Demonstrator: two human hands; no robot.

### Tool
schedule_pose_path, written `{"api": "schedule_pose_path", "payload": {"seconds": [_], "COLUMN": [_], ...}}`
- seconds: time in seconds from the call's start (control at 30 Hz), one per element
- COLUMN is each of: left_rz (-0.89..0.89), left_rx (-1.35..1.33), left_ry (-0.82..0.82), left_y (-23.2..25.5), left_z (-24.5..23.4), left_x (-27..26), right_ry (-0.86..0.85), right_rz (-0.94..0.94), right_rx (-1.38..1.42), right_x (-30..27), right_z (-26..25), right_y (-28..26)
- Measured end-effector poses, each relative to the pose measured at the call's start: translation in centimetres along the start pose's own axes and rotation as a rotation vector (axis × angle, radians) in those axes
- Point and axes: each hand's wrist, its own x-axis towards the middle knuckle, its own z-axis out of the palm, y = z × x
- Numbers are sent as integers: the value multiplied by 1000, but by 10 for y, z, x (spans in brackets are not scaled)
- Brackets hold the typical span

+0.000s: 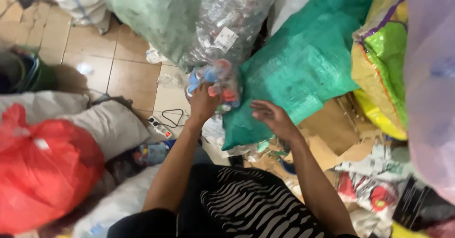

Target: Sorting plastic bottles and caps into different bags in a storage or recycling area.

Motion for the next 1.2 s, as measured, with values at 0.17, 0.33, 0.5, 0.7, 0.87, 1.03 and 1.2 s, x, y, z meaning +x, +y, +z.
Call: {"api": "schedule_pose_path", "payload": {"seconds": [0.17,0.33,0.5,0.7,0.87,1.03,1.2], "left_rz": [185,202,-265,368,160,-135,-694], "left_rx": [-2,-9,-641,-479,-469,-229,-723], "left_ry": [-110,39,-574,-434,-505,-567,-496], "left_y": [-135,-167,-277,-147,-197,-267,-322], "left_z": [95,70,146,144,161,111,72], "left_x": [18,32,42,42,40,49,27], "right_ry": [163,168,144,360,419,330,321], "right_rz": [65,240,367,449,442,373,362], "right_rx": [169,153,13,90,25,-73,-126], "right_x": [14,28,18,6,18,27,12], "right_z": [42,127,162,177,184,184,155], "right_y": [38,14,11,37,32,24,20]}}
